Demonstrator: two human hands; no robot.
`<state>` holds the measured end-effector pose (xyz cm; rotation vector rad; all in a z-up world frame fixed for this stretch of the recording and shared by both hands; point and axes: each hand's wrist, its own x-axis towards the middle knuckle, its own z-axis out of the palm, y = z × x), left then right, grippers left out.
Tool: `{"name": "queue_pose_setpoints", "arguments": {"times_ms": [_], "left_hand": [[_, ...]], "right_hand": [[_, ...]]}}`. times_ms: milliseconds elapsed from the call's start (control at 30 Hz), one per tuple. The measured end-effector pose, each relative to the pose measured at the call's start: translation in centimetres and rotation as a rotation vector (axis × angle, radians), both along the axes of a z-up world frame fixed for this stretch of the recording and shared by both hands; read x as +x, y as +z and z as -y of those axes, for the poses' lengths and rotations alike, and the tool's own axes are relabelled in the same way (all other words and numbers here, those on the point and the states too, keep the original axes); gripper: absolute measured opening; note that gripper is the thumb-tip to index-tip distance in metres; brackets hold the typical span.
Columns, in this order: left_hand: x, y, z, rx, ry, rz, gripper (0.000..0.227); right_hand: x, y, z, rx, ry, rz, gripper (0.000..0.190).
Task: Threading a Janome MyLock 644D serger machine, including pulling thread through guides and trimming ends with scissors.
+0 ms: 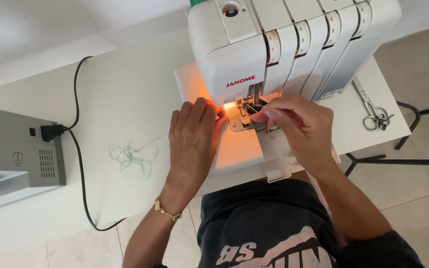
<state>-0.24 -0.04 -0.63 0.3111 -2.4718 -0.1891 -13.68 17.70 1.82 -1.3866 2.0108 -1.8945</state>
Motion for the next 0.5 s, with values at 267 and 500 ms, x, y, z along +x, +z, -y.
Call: {"name": "queue_pose_setpoints", "arguments": {"times_ms": [267,500], "left_hand": [[0.1,0.4,0.0,-0.026,0.002,0.012,0.014],[0.8,1.3,0.3,-0.069,0.028,0.052,0.028]], "right_hand": [[-0.2,2.8,-2.0,0.213,0.056,0.116,0.008],[0.1,4.9,-4.4,0.765,0.008,0.149,0.019]]}}
